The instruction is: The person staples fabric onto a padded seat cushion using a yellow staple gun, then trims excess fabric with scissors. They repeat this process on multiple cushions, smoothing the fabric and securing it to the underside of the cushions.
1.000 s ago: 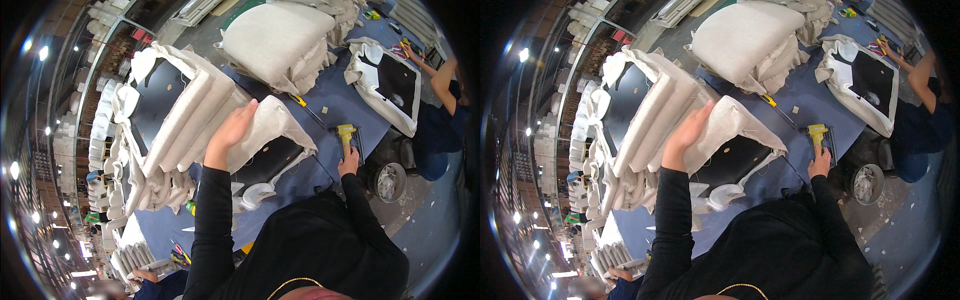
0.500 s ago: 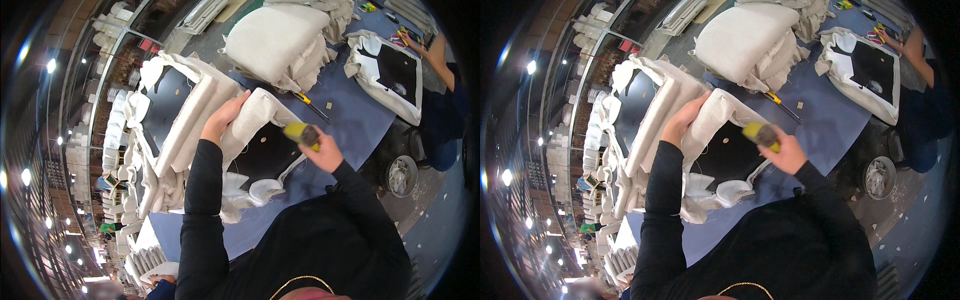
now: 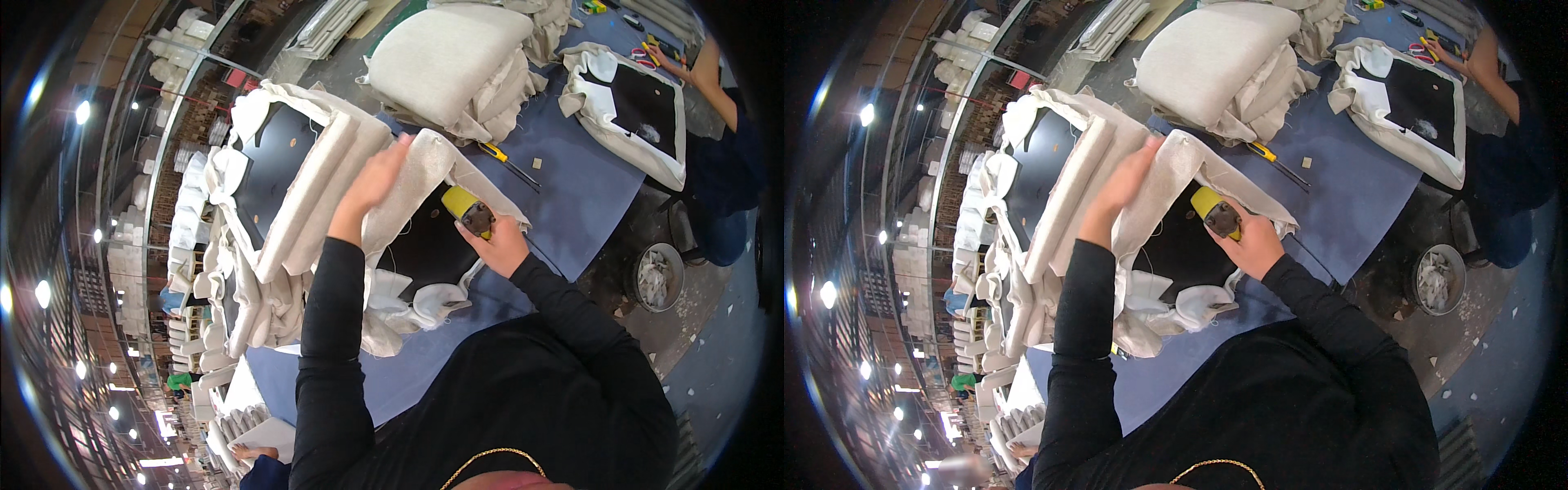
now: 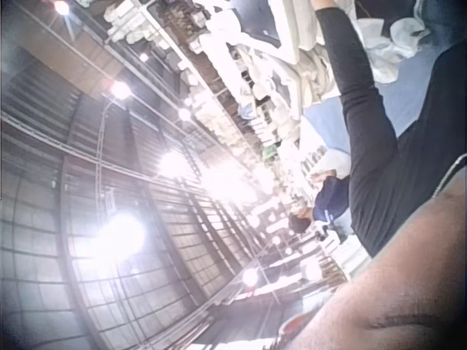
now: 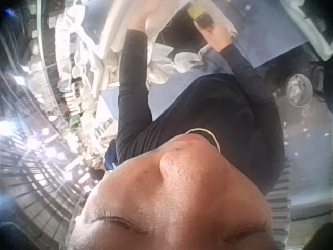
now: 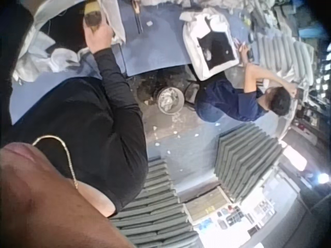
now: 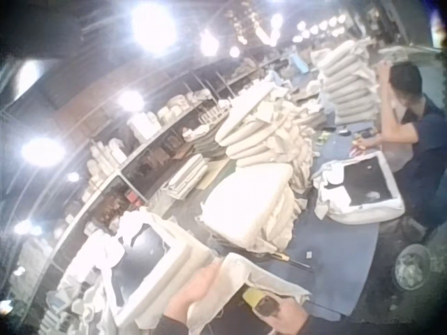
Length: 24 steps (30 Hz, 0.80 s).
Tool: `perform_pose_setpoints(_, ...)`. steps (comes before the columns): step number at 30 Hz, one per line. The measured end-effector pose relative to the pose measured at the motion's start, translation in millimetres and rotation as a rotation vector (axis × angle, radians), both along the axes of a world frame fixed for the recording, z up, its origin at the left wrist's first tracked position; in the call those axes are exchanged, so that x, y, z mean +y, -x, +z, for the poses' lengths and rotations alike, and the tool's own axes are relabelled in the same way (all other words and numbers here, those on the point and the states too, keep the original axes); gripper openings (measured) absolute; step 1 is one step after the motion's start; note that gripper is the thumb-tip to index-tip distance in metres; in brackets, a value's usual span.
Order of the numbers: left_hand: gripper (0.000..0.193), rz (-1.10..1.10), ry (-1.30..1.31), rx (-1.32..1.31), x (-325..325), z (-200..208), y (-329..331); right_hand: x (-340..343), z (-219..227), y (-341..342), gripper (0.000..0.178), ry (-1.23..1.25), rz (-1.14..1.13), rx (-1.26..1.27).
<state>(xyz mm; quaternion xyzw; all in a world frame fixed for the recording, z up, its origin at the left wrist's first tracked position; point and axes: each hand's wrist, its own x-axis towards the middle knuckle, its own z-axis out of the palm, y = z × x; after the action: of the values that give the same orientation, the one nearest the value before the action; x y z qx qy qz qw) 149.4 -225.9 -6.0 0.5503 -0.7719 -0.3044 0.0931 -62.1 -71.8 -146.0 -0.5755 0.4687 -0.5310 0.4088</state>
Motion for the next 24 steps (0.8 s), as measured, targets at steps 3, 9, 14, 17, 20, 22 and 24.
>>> perform_pose_setpoints(3, 0.081, 0.241, -0.285, 0.111, -16, 4, -2, 3, 2, -1, 0.052, -0.009, -0.017, -0.011)
perform_pose_setpoints(9, 0.068, 0.010, 0.250, -0.190, 11, -16, 27, -2, -5, -1, 0.055, 0.124, -0.129, -0.035)
perform_pose_setpoints(14, 0.063, -0.053, 0.385, -0.265, 32, -7, 46, -7, 9, 14, 0.051, 0.110, -0.077, -0.003)
perform_pose_setpoints(17, 0.064, -0.045, 0.416, -0.337, 38, -4, 51, -6, 16, 23, 0.041, 0.097, -0.037, 0.039)
perform_pose_setpoints(20, 0.066, -0.043, 0.463, -0.327, 42, -4, 50, 1, 31, 30, 0.037, 0.173, -0.034, -0.033)
perform_pose_setpoints(22, 0.068, -0.045, 0.463, -0.340, 41, -5, 50, -6, 48, 31, 0.047, 0.273, -0.077, -0.085)
perform_pose_setpoints(24, 0.070, -0.042, 0.456, -0.351, 40, -5, 51, -17, 51, 30, 0.059, 0.266, -0.071, -0.181)
